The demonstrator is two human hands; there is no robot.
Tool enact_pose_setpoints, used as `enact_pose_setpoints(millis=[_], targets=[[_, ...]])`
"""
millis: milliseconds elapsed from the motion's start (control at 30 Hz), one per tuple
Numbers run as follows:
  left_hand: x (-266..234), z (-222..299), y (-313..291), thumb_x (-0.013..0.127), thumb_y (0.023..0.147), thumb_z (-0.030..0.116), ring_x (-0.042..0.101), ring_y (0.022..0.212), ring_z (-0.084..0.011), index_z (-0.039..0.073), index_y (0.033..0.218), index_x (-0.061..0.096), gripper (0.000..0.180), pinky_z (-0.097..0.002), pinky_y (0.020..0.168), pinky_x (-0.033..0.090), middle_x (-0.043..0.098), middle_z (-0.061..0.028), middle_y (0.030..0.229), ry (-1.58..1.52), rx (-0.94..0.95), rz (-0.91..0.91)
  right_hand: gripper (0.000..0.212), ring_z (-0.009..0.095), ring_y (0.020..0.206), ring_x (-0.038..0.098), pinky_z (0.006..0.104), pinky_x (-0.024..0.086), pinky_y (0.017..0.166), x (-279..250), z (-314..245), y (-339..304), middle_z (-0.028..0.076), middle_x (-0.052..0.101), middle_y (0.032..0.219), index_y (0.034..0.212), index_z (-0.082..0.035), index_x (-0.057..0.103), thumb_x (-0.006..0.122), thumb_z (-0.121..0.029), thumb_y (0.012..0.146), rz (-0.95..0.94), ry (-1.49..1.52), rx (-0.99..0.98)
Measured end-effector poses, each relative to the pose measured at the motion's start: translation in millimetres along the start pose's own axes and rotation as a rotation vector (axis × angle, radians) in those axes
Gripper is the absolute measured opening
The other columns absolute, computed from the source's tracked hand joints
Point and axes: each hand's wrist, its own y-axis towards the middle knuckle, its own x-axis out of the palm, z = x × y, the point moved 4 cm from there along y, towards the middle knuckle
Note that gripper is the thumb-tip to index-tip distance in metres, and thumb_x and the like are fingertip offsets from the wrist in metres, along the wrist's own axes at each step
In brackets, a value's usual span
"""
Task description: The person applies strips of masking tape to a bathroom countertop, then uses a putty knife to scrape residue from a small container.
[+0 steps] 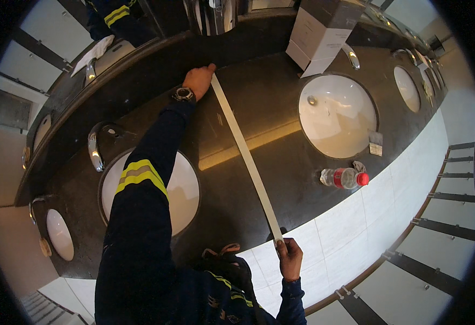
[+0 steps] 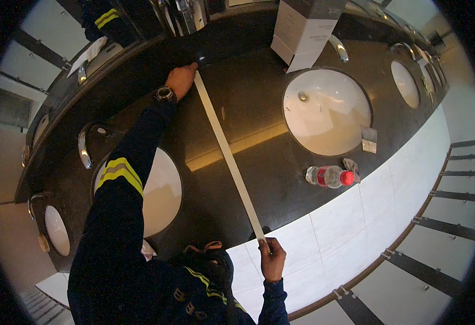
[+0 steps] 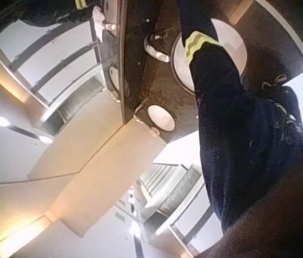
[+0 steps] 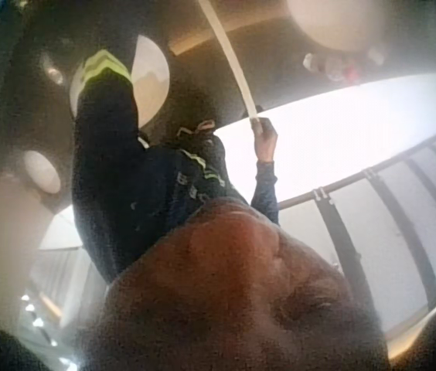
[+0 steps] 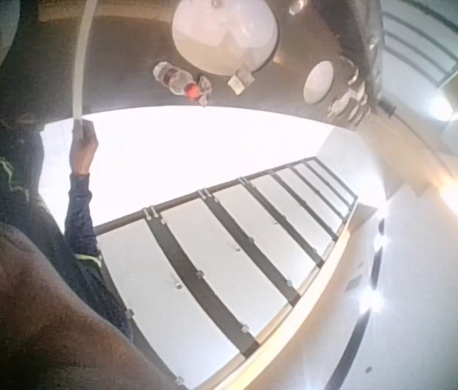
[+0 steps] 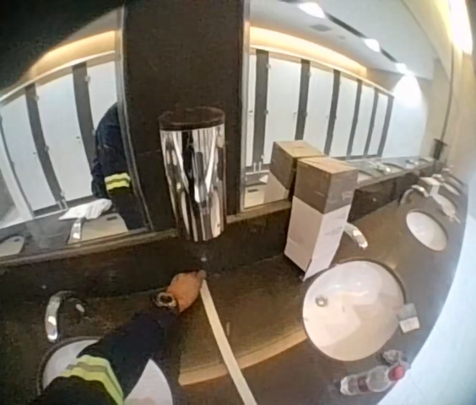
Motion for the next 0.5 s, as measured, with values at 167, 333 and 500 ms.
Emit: enact_pose_setpoints(millis=[167,333,500], targets=[[-3,2,2,0.048,0.101,0.011,0.073,0.096,-0.0403,0.002,0.129,0.059,0.032,-0.0491,0.081,0.059,0.072,-0.0222,0.103,0.005,0.017,-0.004,0.019,0.010,0.080,0.063,0.0263,0.052,0.073,-1,-4,2,0.005,0.071,0.087,0.102,0.003,0.068,0.067,-0.016,0.104,0.015,0.020,0.011],[-3,3,0,0.048,0.101,0.011,0.072,0.093,-0.0405,0.001,0.131,0.056,0.033,-0.0499,0.079,0.059,0.072,-0.0230,0.101,0.001,0.000,-0.027,0.019,0.010,0.080,0.062,0.0257,0.052,0.072,-3,1,5,0.005,0.071,0.088,0.101,0.003,0.068,0.067,-0.015,0.104,0.005,0.037,0.036],[-3,3,1,0.047,0.102,0.011,0.072,0.094,-0.0417,0.000,0.131,0.053,0.032,-0.0504,0.080,0.059,0.071,-0.0237,0.100,0.004,-0.031,-0.042,0.019,0.009,0.080,0.062,0.0251,0.051,0.072,-2,-3,5,0.005,0.071,0.088,0.100,0.003,0.068,0.067,-0.015,0.104,-0.005,0.056,0.011]])
